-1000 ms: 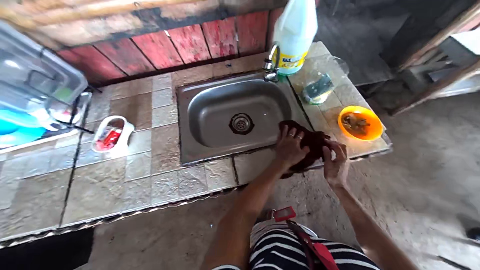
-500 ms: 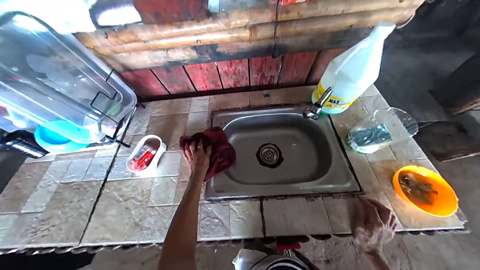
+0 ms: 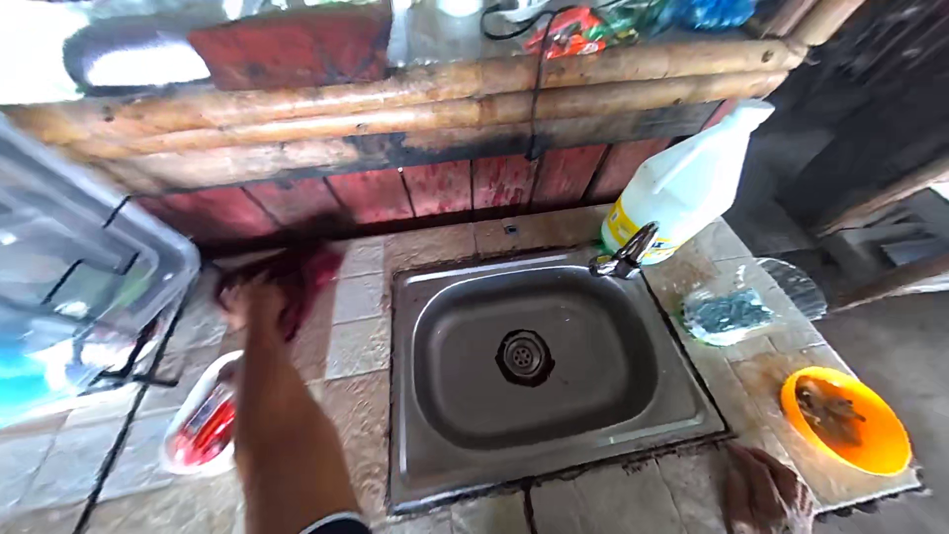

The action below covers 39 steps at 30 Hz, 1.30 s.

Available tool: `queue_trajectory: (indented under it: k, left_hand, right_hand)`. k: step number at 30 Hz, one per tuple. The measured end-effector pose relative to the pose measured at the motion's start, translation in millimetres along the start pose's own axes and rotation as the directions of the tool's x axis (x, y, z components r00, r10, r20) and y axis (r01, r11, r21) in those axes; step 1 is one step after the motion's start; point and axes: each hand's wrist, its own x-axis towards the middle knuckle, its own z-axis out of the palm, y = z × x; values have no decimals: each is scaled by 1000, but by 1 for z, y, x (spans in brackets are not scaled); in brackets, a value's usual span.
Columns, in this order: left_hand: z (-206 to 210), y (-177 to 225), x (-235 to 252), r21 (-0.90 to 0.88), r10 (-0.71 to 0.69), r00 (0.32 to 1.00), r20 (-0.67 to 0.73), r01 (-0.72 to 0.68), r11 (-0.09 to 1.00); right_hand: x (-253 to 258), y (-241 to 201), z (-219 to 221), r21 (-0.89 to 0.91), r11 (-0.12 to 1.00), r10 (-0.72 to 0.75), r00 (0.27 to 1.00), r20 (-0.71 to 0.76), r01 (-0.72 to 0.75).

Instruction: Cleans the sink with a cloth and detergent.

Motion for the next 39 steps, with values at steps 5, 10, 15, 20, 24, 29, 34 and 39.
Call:
queue_trajectory:
  k: [5,10,15,20,24,29,34,39]
  left_hand:
    - [25,110,-38,-231,123,992,-37,-129,964]
    - [114,314,-121,-154,558,829,36,-547,823]
    - [172,437,-186,-193,671,740,45,-653,733]
    - [150,386,-175,-316,873,478,99,-817,483]
    - [109,269,-141,-221,907,417,54,-881,418]
    - [68,247,-158,-143,622,768,154,-606,783]
    - [109,387,-232,-148,841,474,260,-842,519]
    - [125,395,-220,-180,904,278,325,-920,348]
  right_hand:
    - [-3,10,5,-50,998,22,999,-38,-24]
    - [-11,21,8,-31,998,55,998,-27,-56]
    - [-19,36,15,-60,998,17,998,-58,-20]
    - [-17,26,12,-31,999,12,998,-65,-14]
    - [-16,25,8,25,999,23,999,-31,-22]
    - [-15,22,2,50,998,28,1000,-3,-27]
    - [-19,26,9,50,999,21,1000,-22,-20]
    - [-24,30,10,30,999,24,1000,18,-24]
